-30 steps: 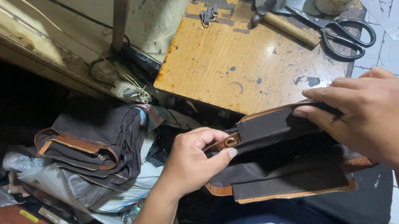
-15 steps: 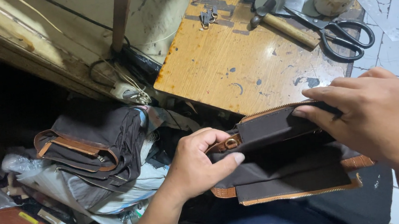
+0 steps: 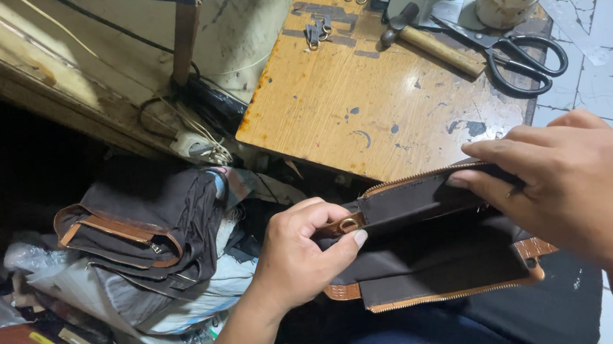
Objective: Trim excess lining and inspect the interior of a leather bag during the finishing process
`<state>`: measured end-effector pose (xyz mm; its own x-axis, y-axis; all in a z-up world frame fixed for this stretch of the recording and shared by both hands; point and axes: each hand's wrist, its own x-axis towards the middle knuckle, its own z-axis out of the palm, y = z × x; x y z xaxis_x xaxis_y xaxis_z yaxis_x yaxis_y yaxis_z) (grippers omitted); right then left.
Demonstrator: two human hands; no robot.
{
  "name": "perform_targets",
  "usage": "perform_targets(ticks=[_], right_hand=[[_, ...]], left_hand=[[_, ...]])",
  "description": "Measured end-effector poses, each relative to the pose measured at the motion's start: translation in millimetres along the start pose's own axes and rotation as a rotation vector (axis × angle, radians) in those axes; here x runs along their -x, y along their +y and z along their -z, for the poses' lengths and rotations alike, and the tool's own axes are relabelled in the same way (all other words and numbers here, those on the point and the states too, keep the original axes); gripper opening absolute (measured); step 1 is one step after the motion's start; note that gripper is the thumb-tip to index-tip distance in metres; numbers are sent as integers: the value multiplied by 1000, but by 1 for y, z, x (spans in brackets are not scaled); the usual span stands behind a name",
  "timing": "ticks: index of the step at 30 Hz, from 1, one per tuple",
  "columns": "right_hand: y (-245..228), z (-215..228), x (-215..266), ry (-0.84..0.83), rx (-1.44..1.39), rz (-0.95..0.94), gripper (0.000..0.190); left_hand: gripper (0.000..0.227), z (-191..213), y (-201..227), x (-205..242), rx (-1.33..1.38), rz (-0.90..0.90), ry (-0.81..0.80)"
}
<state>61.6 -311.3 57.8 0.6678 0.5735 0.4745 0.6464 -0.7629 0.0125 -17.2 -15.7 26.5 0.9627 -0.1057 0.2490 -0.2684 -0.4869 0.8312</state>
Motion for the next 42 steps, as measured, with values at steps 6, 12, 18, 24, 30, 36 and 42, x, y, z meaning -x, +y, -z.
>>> perform_targets(ticks=[6, 12, 18, 24, 30, 36, 42], right_hand=[[-4, 10, -4, -35, -54, 46, 24], [-6, 15, -6, -48, -93, 83, 13], [-15, 16, -7, 24, -85, 99, 6], [-31, 15, -1, 168, -74, 89, 7], [-51, 10, 25, 325, -23, 234, 11], [-74, 4, 57, 93, -61, 175, 24], [-83, -9, 68, -453, -589, -161, 65]], left_hand=[[6, 8, 2, 0, -49, -35, 9], [23, 21, 5, 1, 32, 65, -30], [46, 23, -4, 3, 67, 216, -22], [59, 24, -17, 4, 231, 247, -31], [76, 21, -25, 13, 421, 173, -24], [66, 15, -42, 25, 498, 172, -80], [68, 33, -45, 32, 327, 104, -295]])
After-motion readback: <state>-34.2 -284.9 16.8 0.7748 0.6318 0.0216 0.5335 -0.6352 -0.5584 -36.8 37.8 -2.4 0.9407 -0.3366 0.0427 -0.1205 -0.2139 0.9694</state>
